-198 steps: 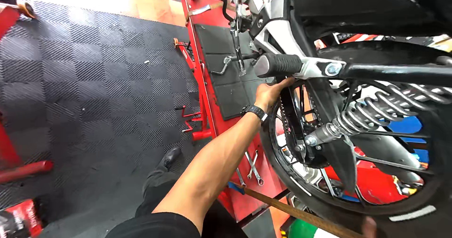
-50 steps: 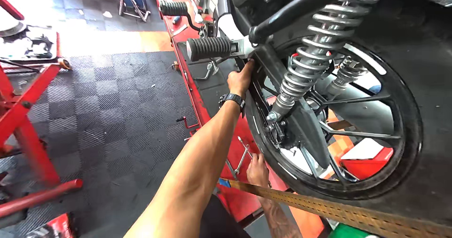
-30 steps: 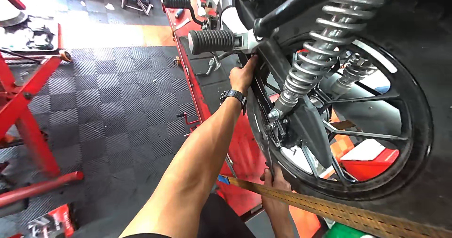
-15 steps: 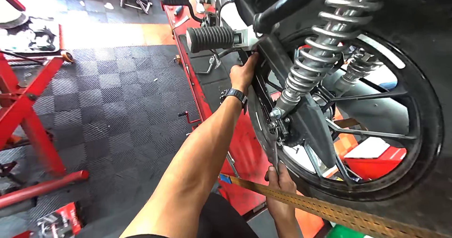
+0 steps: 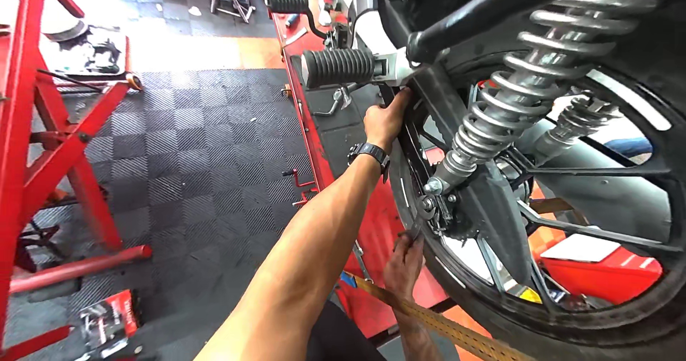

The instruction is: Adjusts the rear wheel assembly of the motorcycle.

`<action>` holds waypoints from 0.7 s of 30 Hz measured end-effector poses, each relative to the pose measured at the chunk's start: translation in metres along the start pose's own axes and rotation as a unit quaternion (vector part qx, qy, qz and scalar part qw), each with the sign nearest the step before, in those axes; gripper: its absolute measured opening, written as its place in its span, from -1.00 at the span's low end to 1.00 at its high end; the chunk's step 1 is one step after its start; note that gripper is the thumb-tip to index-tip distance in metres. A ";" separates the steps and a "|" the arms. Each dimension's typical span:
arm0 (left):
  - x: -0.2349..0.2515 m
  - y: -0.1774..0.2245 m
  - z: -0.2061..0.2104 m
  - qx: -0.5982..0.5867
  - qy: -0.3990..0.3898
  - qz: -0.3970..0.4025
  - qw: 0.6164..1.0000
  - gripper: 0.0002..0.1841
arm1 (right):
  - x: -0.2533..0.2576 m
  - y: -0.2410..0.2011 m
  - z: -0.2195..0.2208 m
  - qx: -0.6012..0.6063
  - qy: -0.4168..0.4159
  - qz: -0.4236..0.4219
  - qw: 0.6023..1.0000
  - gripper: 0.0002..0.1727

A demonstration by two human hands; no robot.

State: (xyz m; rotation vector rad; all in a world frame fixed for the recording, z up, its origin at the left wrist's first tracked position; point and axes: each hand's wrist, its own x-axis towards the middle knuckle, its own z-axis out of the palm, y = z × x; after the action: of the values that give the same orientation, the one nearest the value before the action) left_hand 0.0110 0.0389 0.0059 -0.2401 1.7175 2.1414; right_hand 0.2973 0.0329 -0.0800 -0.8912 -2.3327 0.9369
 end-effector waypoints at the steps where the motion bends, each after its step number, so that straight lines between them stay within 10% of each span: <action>1: 0.000 -0.001 0.000 0.004 0.000 0.001 1.000 -0.31 | 0.004 0.007 0.012 0.014 0.010 -0.016 1.000 -0.64; 11: 0.001 -0.001 0.000 0.030 0.011 0.007 0.999 -0.28 | 0.070 0.003 0.077 0.133 -0.031 -0.073 0.988 -0.57; 21: -0.002 -0.001 0.001 0.038 0.009 0.002 0.999 -0.27 | -0.008 0.008 -0.042 -0.055 -0.110 0.024 0.992 -0.61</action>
State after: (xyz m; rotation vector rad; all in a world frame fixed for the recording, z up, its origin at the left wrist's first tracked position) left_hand 0.0136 0.0395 0.0059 -0.2369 1.8062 2.0776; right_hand 0.3324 0.0496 -0.0598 -0.9328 -2.5816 0.9788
